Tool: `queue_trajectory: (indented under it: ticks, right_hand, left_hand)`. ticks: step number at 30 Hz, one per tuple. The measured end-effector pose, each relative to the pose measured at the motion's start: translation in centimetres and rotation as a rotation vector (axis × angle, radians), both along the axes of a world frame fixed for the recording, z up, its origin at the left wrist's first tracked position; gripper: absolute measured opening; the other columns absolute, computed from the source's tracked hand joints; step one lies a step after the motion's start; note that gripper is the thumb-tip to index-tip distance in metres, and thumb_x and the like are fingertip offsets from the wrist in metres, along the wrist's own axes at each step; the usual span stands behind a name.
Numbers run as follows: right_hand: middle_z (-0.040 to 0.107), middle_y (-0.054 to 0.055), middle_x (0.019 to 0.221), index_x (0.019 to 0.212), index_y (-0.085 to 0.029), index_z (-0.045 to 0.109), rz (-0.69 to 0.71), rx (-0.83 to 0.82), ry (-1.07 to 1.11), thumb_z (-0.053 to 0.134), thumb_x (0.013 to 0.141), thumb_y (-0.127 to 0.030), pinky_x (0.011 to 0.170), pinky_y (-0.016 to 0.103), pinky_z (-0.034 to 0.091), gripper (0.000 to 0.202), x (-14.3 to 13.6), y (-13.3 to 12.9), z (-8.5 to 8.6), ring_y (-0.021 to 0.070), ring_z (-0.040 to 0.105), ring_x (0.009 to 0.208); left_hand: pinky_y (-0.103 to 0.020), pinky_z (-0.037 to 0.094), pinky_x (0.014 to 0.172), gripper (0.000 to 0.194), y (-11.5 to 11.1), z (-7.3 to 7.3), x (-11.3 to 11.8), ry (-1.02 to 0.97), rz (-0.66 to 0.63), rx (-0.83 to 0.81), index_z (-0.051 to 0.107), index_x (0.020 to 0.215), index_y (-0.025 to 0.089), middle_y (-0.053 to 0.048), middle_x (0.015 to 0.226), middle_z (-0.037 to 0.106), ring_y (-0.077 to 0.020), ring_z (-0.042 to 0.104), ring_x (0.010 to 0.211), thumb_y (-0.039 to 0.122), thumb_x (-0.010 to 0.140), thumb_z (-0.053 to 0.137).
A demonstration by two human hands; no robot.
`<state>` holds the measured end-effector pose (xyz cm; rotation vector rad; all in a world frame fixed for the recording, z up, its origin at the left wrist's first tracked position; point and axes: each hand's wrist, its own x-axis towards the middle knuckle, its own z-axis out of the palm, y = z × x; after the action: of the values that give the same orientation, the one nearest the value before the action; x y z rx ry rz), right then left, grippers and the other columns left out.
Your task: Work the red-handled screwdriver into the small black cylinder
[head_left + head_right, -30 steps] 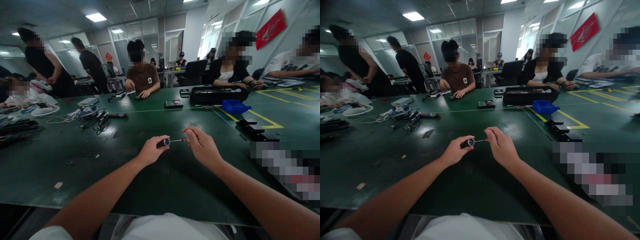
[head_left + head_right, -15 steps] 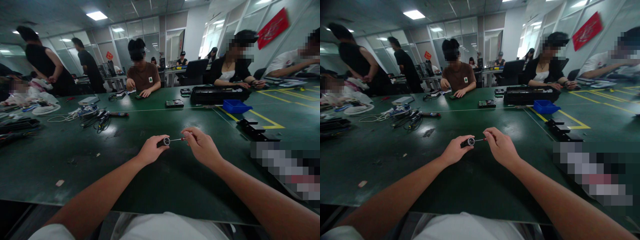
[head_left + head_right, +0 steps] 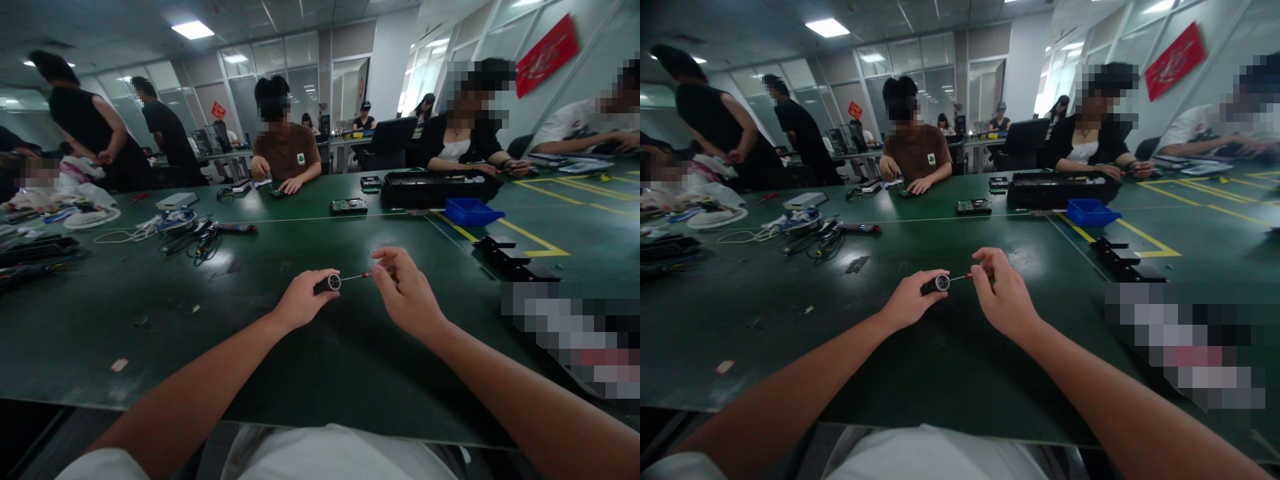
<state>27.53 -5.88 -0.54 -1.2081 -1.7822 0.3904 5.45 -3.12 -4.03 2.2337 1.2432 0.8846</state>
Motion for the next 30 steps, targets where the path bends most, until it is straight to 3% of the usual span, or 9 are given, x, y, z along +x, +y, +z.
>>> queue_trajectory:
  ticks: [2, 6, 8, 12, 19, 25, 27, 30]
  right_hand:
    - [0.067, 0.006, 0.088, 0.110, -0.020, 0.054, 0.025, 0.005, -0.013, 0.045, 0.096, -0.031, 0.065, 0.032, 0.045, 0.019, 0.0, 0.1, 0.0, 0.0201, 0.064, 0.075]
    - [0.063, 0.002, 0.072, 0.097, -0.021, 0.059, 0.028, -0.048, -0.072, 0.039, 0.100, -0.039, 0.059, 0.031, 0.042, 0.027, -0.1, 0.1, 0.2, 0.0184, 0.061, 0.063]
    - [0.063, 0.002, 0.070, 0.101, -0.021, 0.060, 0.022, -0.045, -0.091, 0.039, 0.100, -0.039, 0.056, 0.030, 0.041, 0.028, -0.1, 0.0, 0.2, 0.0179, 0.059, 0.059]
    - [0.066, 0.005, 0.084, 0.116, -0.021, 0.053, 0.053, 0.020, -0.077, 0.043, 0.097, -0.031, 0.063, 0.031, 0.045, 0.023, -0.1, -0.1, 0.2, 0.0193, 0.062, 0.070]
    - [0.063, 0.002, 0.074, 0.102, -0.022, 0.056, 0.037, -0.025, -0.124, 0.038, 0.100, -0.037, 0.059, 0.031, 0.041, 0.024, 0.0, 0.1, 0.2, 0.0179, 0.059, 0.061]
    - [0.065, 0.006, 0.088, 0.106, -0.021, 0.052, 0.076, 0.017, -0.002, 0.049, 0.095, -0.031, 0.072, 0.035, 0.047, 0.015, -0.3, -0.1, -0.1, 0.0210, 0.064, 0.079]
    - [0.067, 0.006, 0.089, 0.103, -0.021, 0.055, 0.089, -0.042, 0.108, 0.052, 0.094, -0.035, 0.075, 0.036, 0.048, 0.017, -0.3, 0.2, -0.2, 0.0211, 0.064, 0.082]
    - [0.065, 0.004, 0.084, 0.096, -0.020, 0.060, 0.104, -0.200, 0.411, 0.050, 0.096, -0.044, 0.072, 0.036, 0.051, 0.026, -0.2, 1.2, -0.8, 0.0188, 0.063, 0.076]
  left_hand:
    - [-0.038, 0.044, 0.097, 0.041, 0.1, 0.1, 0.0, 0.014, 0.014, 0.000, 0.063, 0.127, 0.028, -0.003, 0.119, 0.068, -0.0232, 0.060, 0.107, 0.028, 0.086, 0.070]
    - [-0.039, 0.045, 0.096, 0.039, 0.1, 0.2, 0.1, 0.042, 0.012, -0.010, 0.064, 0.125, 0.026, -0.004, 0.117, 0.068, -0.0234, 0.060, 0.105, 0.026, 0.086, 0.069]
    - [-0.039, 0.045, 0.096, 0.040, 0.1, 0.2, 0.1, 0.042, 0.005, -0.009, 0.064, 0.125, 0.026, -0.004, 0.118, 0.069, -0.0236, 0.060, 0.105, 0.027, 0.085, 0.070]
    - [-0.039, 0.044, 0.095, 0.041, 0.1, 0.1, 0.0, 0.033, 0.012, -0.005, 0.063, 0.126, 0.027, -0.003, 0.119, 0.068, -0.0238, 0.060, 0.107, 0.027, 0.086, 0.070]
    - [-0.037, 0.044, 0.091, 0.039, 0.0, 0.1, 0.1, 0.056, -0.004, -0.007, 0.064, 0.124, 0.028, -0.002, 0.115, 0.069, -0.0234, 0.060, 0.102, 0.028, 0.086, 0.070]
    - [-0.038, 0.044, 0.093, 0.040, 0.2, -0.2, 0.0, 0.034, -0.003, 0.011, 0.063, 0.125, 0.029, -0.001, 0.118, 0.069, -0.0228, 0.060, 0.104, 0.029, 0.086, 0.070]
    - [-0.040, 0.042, 0.099, 0.040, 0.1, 0.0, 0.0, 0.051, -0.004, 0.042, 0.063, 0.126, 0.028, -0.002, 0.119, 0.068, -0.0227, 0.060, 0.106, 0.029, 0.086, 0.070]
    - [-0.048, 0.027, 0.115, 0.038, 0.1, 0.4, -0.1, 0.121, -0.026, 0.139, 0.061, 0.126, 0.029, -0.001, 0.123, 0.067, -0.0220, 0.057, 0.115, 0.028, 0.089, 0.067]
